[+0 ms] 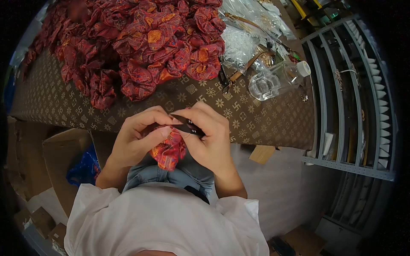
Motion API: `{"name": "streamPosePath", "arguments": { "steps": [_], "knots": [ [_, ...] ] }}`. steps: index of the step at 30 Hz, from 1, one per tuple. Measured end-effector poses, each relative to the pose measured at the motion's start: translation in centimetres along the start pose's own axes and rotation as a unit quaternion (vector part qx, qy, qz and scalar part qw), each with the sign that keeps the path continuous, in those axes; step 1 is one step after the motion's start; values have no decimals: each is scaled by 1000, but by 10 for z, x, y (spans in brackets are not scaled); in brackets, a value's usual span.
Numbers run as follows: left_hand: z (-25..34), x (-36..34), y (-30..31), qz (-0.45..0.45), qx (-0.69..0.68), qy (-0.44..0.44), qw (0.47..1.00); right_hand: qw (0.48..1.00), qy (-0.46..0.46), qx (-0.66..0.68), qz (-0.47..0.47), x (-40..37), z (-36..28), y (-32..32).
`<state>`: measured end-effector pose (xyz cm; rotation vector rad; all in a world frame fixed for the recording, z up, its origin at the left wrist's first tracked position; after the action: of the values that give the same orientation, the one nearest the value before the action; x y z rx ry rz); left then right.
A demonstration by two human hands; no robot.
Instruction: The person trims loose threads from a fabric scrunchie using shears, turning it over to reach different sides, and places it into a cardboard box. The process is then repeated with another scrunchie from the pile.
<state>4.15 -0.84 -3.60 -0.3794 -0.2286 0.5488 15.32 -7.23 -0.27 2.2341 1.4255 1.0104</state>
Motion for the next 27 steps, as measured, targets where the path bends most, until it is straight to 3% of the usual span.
{"name": "streamPosePath", "arguments": {
  "steps": [2,4,8,11,13,14,16,19,27],
  "knots": [
    [0,-3,1,5,-67,35,997,1000,-10,20,-13,-1,4,-3],
    [-4,-7,1,8,-136,75,988,982,-129,134,-29,-9,18,-9],
    [-10,-9,4,20,-207,123,970,975,-167,140,-43,-12,16,-13],
    [-10,-9,4,32,-207,127,970,983,-154,98,32,-12,13,-2],
    [-9,-9,6,49,-207,121,970,993,-49,7,112,-11,3,14],
    [-8,-8,6,56,-206,133,968,993,-50,7,107,-13,4,18],
    [-7,-6,8,66,-209,147,964,995,37,-89,39,-18,-8,22],
    [-12,-7,12,94,-240,185,948,990,39,-130,21,-26,-13,21],
    [-8,-9,7,69,-240,207,946,980,70,-185,26,-27,-19,17]
  ]
}}
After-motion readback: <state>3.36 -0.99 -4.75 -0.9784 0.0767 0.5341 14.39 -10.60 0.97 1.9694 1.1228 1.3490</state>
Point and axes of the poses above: each hand's wrist, its own x-axis towards the middle knuckle, its own y-axis out of the back of the hand, z = x × y, the point moved 6 cm from there along x, towards the middle knuckle, and after that the axes turned 14 degrees about -x, right-handed, at the moved point
